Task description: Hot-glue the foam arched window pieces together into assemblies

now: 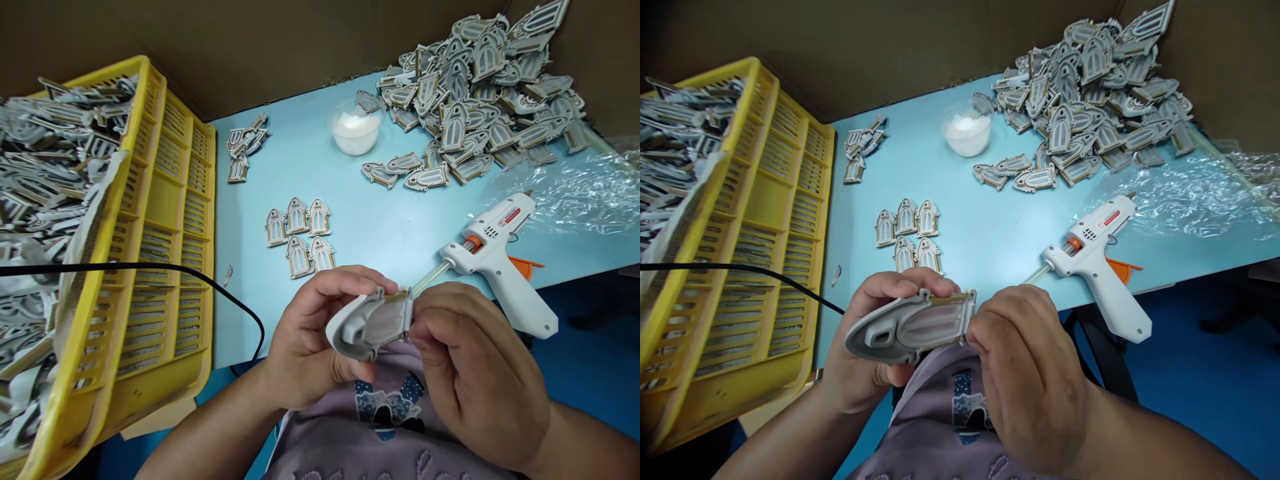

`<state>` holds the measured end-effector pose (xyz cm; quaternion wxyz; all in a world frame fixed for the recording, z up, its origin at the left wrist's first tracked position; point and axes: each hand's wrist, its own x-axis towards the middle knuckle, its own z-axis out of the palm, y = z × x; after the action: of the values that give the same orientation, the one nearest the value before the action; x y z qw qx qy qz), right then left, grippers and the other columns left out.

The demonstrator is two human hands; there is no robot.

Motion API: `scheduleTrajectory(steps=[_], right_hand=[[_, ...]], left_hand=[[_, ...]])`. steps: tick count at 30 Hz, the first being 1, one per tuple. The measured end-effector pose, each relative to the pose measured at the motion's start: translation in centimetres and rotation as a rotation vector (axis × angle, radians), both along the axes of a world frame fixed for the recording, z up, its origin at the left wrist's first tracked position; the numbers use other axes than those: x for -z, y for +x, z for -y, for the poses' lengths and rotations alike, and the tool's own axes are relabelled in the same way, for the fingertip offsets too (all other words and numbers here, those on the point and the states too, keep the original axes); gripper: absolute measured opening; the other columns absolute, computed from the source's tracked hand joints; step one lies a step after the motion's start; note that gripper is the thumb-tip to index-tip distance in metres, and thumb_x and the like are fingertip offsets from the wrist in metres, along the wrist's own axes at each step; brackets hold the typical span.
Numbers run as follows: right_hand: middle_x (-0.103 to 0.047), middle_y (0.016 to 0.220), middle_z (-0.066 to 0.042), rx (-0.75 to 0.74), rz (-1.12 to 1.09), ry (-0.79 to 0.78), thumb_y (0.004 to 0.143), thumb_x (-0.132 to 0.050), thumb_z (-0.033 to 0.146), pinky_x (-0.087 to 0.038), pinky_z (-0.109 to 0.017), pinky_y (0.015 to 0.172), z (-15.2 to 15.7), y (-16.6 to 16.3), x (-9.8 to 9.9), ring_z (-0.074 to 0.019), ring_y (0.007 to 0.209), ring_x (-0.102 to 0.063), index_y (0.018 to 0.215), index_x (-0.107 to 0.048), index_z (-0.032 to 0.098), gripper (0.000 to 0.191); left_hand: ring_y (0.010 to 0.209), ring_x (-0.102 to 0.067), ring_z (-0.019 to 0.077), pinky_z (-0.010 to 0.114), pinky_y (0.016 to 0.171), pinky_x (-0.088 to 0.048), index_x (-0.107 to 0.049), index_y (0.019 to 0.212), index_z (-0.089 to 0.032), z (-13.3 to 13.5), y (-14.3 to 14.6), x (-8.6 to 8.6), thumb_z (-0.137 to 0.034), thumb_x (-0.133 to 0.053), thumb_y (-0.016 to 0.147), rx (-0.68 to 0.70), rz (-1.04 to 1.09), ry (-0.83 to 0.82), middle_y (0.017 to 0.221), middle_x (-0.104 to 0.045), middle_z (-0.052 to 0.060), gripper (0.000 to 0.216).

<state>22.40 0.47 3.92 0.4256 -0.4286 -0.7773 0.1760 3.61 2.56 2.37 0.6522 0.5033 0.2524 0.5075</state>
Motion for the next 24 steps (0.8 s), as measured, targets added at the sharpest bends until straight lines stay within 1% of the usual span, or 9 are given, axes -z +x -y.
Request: scheduleTrajectory(steps=[2, 5, 9, 11, 15, 17, 20, 22, 24], right_hand=[[-0.061, 0.082, -0.006, -0.013, -0.061, -0.061, 0.084, -0.048, -0.004, -0.053, -0.032, 0.074, 0.0, 0.2, -0.1, -0.0155, 0.083, -0.059, 0.088, -0.055, 0.016, 0.022], [-0.061, 0.084, -0.003, 0.005, -0.124, -0.132, 0.085, -0.055, -0.001, -0.051, -0.026, 0.076, 0.1, 0.6, -0.4, -0.0123, 0.087, -0.059, 0.089, -0.055, 0.015, 0.017], [-0.064, 0.086, -0.004, 0.082, -0.122, -0.124, 0.086, -0.063, 0.001, -0.049, -0.028, 0.081, 0.4, 0.4, -0.6, -0.0122, 0.090, -0.058, 0.092, -0.062, 0.013, 0.013], [-0.065, 0.086, -0.005, 0.101, -0.106, -0.104, 0.087, -0.065, 0.003, -0.049, -0.029, 0.082, 0.4, 0.0, -0.5, -0.0123, 0.088, -0.059, 0.092, -0.065, 0.010, 0.010], [-0.066, 0.084, -0.006, 0.101, -0.085, -0.071, 0.087, -0.064, 0.000, -0.050, -0.033, 0.078, 0.3, -0.3, -0.6, -0.0128, 0.083, -0.059, 0.091, -0.068, 0.010, 0.011], [-0.066, 0.083, -0.006, 0.099, -0.068, -0.066, 0.087, -0.063, 0.000, -0.050, -0.035, 0.077, 0.2, -0.3, -0.7, -0.0137, 0.081, -0.059, 0.088, -0.067, 0.010, 0.011], [-0.065, 0.081, -0.006, 0.088, -0.003, -0.060, 0.088, -0.062, 0.003, -0.048, -0.037, 0.077, 0.2, -0.3, -0.7, -0.0146, 0.079, -0.058, 0.084, -0.066, 0.010, 0.009], [-0.063, 0.078, -0.006, 0.081, 0.055, -0.046, 0.088, -0.061, 0.003, -0.047, -0.038, 0.076, 0.2, -0.3, -0.6, -0.0153, 0.077, -0.057, 0.082, -0.063, 0.011, 0.010], [-0.061, 0.076, -0.006, 0.068, 0.111, -0.002, 0.086, -0.061, 0.004, -0.047, -0.039, 0.074, 0.0, -0.3, -0.4, -0.0168, 0.076, -0.056, 0.083, -0.060, 0.012, 0.009]], left_hand=[[0.111, -0.063, 0.0170, 0.028, 0.095, -0.055, -0.063, 0.120, -0.030, 0.0, 0.0, 0.2, -0.032, -0.084, 0.078, -0.019, -0.006, -0.018, 0.121, -0.065, 0.004, 0.047], [0.112, -0.063, 0.0180, 0.028, 0.093, -0.056, -0.062, 0.121, -0.030, -0.1, -0.2, 0.4, -0.031, -0.084, 0.079, -0.027, 0.004, -0.035, 0.122, -0.064, 0.005, 0.047], [0.115, -0.061, 0.0186, 0.028, 0.095, -0.055, -0.064, 0.121, -0.029, -0.3, -0.5, 0.3, -0.028, -0.084, 0.078, -0.031, -0.014, -0.010, 0.122, -0.064, 0.004, 0.048], [0.114, -0.061, 0.0180, 0.028, 0.096, -0.054, -0.064, 0.120, -0.029, -0.4, -0.5, 0.1, -0.028, -0.085, 0.077, -0.040, -0.033, 0.032, 0.121, -0.065, 0.004, 0.048], [0.112, -0.062, 0.0175, 0.028, 0.096, -0.054, -0.065, 0.121, -0.030, -0.3, -0.6, -0.2, -0.027, -0.084, 0.078, -0.063, -0.100, 0.130, 0.121, -0.065, 0.004, 0.048], [0.112, -0.063, 0.0189, 0.031, 0.098, -0.054, -0.065, 0.123, -0.030, -0.2, -0.8, -0.3, -0.028, -0.084, 0.078, -0.069, -0.160, 0.204, 0.120, -0.066, 0.005, 0.048], [0.113, -0.063, 0.0208, 0.037, 0.104, -0.051, -0.064, 0.126, -0.032, 0.2, -1.1, -0.4, -0.029, -0.084, 0.078, -0.091, -0.246, 0.312, 0.122, -0.066, 0.005, 0.052], [0.114, -0.063, 0.0208, 0.038, 0.107, -0.049, -0.064, 0.127, -0.034, 0.5, -1.2, -0.4, -0.029, -0.083, 0.079, -0.110, -0.287, 0.347, 0.124, -0.067, 0.004, 0.053], [0.113, -0.063, 0.0209, 0.038, 0.107, -0.049, -0.064, 0.127, -0.034, 0.6, -1.2, -0.5, -0.030, -0.083, 0.079, -0.121, -0.315, 0.354, 0.124, -0.068, 0.004, 0.051]])
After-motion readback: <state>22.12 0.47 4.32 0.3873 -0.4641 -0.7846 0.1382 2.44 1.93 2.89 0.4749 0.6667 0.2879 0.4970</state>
